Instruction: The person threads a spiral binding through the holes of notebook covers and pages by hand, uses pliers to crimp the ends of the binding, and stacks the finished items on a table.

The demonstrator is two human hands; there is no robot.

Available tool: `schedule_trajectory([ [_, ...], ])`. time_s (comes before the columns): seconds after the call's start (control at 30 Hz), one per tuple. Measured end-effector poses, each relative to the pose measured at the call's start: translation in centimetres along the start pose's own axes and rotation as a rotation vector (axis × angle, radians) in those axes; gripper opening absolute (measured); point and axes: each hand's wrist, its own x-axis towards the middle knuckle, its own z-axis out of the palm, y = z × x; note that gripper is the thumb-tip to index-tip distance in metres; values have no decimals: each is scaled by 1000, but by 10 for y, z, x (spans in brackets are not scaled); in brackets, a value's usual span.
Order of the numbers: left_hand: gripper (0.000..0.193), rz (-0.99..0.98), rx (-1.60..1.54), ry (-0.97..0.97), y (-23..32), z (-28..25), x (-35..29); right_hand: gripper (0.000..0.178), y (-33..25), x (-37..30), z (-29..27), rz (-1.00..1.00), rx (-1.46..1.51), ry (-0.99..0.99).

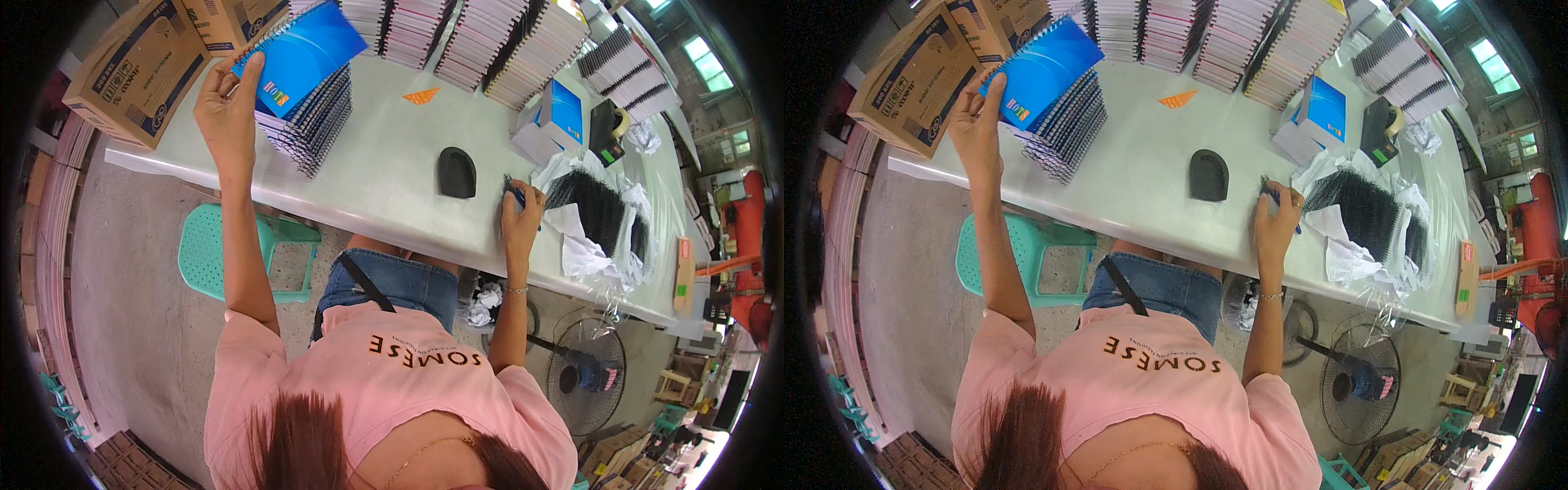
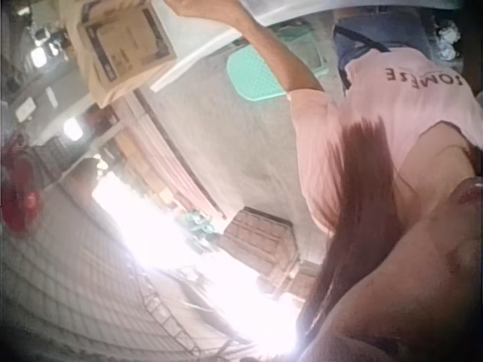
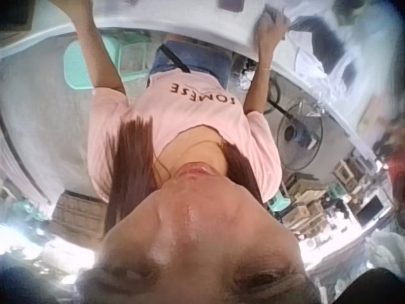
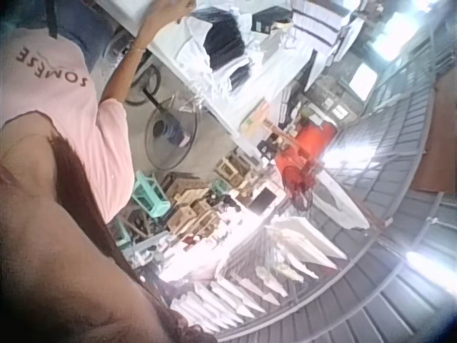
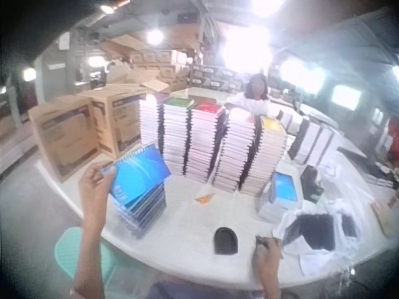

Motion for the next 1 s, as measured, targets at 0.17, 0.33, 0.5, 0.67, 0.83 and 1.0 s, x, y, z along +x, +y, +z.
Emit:
schedule_trajectory([
  [0.17, 32, 51, 292, 54, -49, -17, 2, 15, -11, 8, -7, 3, 43, 79],
  [0.33, 36, -71, 275, 66, -74, -26, -4, 14, 1, 36, -26, -3, 56, 162],
  [0.5, 36, -181, 154, 38, -83, -20, -6, 19, 18, 72, -44, 52, 30, 276],
  [0.67, 38, -107, 128, 46, -98, -42, -6, 29, 14, 122, -31, 149, 237, 394],
  [0.83, 31, 107, 406, 176, -34, -8, -26, 50, 69, 163, -31, 289, 65, 320],
  [1.0, 20, 330, 468, 169, -1, 7, -48, 46, 74, 166, -25, 357, 470, 215],
])
